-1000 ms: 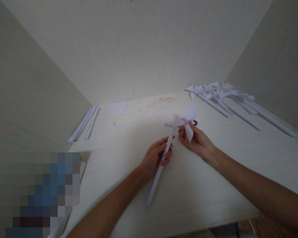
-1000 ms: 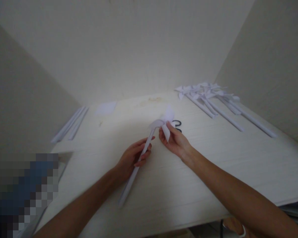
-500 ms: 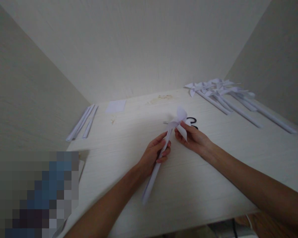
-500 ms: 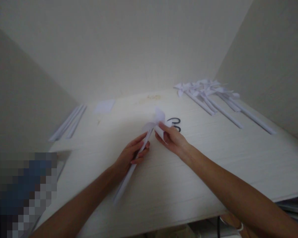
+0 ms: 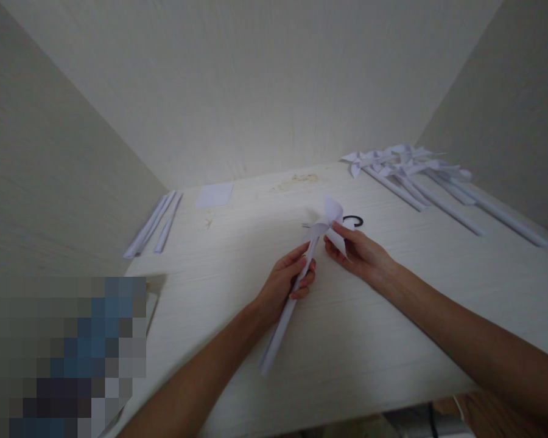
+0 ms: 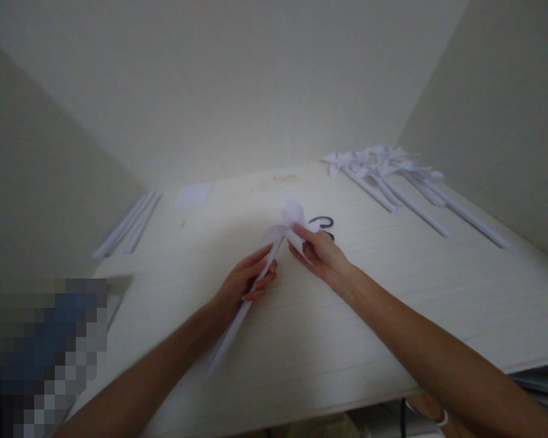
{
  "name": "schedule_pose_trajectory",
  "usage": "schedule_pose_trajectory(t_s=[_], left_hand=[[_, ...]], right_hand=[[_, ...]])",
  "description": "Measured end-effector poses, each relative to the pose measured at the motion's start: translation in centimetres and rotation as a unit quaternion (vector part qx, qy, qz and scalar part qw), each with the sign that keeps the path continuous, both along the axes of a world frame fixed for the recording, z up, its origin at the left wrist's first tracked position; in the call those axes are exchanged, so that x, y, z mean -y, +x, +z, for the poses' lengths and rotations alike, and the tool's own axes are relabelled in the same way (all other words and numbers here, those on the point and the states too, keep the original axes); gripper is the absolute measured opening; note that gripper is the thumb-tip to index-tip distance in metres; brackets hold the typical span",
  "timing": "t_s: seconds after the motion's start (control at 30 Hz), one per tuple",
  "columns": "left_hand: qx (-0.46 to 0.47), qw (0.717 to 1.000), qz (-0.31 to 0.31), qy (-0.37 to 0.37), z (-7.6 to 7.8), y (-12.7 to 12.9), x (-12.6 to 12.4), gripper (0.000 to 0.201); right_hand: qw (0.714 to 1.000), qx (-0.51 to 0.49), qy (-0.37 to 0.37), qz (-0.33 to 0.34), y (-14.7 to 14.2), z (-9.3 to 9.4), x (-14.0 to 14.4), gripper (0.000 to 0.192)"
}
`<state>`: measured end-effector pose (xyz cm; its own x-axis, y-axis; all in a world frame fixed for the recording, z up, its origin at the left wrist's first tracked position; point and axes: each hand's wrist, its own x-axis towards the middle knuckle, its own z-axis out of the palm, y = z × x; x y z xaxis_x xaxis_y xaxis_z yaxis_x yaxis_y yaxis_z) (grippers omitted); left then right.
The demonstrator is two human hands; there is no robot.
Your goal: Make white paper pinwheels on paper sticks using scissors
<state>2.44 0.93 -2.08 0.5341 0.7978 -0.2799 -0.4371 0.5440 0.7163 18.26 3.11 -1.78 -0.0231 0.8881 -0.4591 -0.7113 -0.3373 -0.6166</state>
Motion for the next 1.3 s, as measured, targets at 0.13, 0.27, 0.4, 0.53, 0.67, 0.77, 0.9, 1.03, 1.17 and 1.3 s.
schedule_pose_trajectory(t_s=[0.13,0.27,0.4,0.53,0.67,0.77,0.9,1.03,1.17,1.3], left_hand=[[-0.002,1.000,0.000,-0.003,-0.01,-0.01,0.02,0.039],[-0.006,1.000,-0.003,-0.003,0.03,-0.02,0.01,0.041],[-0.004,1.000,-0.005,-0.002,0.05,-0.02,-0.07,0.041],[-0.001,1.000,-0.005,0.002,0.06,-0.01,-0.03,0.038],[-0.002,1.000,-0.008,0.014,0.04,-0.03,0.11,0.033],[-0.009,0.999,-0.006,0.040,-0.03,-0.08,0.13,0.016],[-0.023,0.998,-0.006,0.056,-0.06,-0.11,0.12,0.011],[-0.027,0.998,-0.012,0.061,0.04,-0.04,0.21,0.014],[-0.029,0.997,-0.020,0.062,0.21,0.00,0.38,0.015],[-0.039,0.997,-0.017,0.064,0.28,0.01,0.48,0.012]], right_hand=[[1.000,0.001,-0.001,0.000,0.00,0.26,0.08,0.008],[1.000,0.003,0.008,0.005,-0.04,0.23,0.12,0.008],[1.000,0.011,0.019,0.010,-0.03,-0.08,0.07,0.008],[0.999,0.025,0.037,0.012,-0.09,-0.27,0.04,0.008],[0.997,0.032,0.066,0.019,-0.37,-0.16,0.18,0.011],[0.995,0.032,0.085,0.032,-0.62,-0.07,0.41,0.012],[0.993,0.021,0.097,0.065,-0.56,-0.16,0.56,0.014],[0.993,0.018,0.083,0.080,-0.13,-0.46,0.36,0.017],[0.995,0.029,0.063,0.071,0.13,-0.56,0.17,0.015],[0.995,0.034,0.061,0.072,0.10,-0.44,0.22,0.013]])
